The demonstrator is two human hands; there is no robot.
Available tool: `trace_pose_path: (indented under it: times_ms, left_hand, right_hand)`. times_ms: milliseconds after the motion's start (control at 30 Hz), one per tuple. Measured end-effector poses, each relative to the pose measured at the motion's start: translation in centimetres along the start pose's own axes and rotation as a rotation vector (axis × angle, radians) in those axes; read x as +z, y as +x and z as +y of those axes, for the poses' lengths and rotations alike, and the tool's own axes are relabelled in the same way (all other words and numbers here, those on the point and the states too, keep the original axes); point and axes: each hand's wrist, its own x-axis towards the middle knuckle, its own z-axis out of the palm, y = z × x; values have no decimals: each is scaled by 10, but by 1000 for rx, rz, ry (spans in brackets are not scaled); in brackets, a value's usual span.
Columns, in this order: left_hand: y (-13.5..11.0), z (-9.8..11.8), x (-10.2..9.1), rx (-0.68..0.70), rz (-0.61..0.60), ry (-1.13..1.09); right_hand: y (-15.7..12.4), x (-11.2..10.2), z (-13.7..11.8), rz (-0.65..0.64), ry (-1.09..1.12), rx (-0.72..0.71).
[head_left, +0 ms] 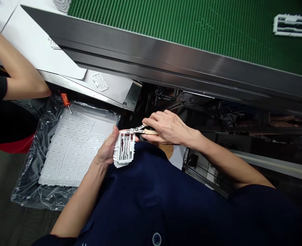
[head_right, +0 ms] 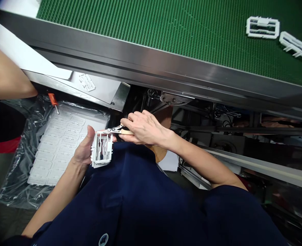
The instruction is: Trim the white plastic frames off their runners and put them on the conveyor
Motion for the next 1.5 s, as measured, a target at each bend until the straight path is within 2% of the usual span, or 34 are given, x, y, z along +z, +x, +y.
trace_pose_path:
  times_ms: [467, 800, 1133, 1267, 1400, 1500]
  left_hand:
    - [1, -2, 1, -17, -2, 13]
    - [0, -1, 1, -24, 8, -6]
    - [0, -2, 1, -17, 1, -6]
    - [-1, -2, 2, -14, -1, -13]
    - [-2, 0, 4, -25, 1, -46]
    - [-3, 0, 3, -32, 5, -46]
  right_hand:
    - [0, 3, 4, -4, -60, -41]
    - [0, 10, 4, 50, -50, -33]
    - [0, 9, 3, 42, -35, -31]
    - [1, 10, 3, 22, 65, 8]
    - [-1, 12, 4, 41, 233, 103]
    - [-3, 11, 4, 51, 268, 168]
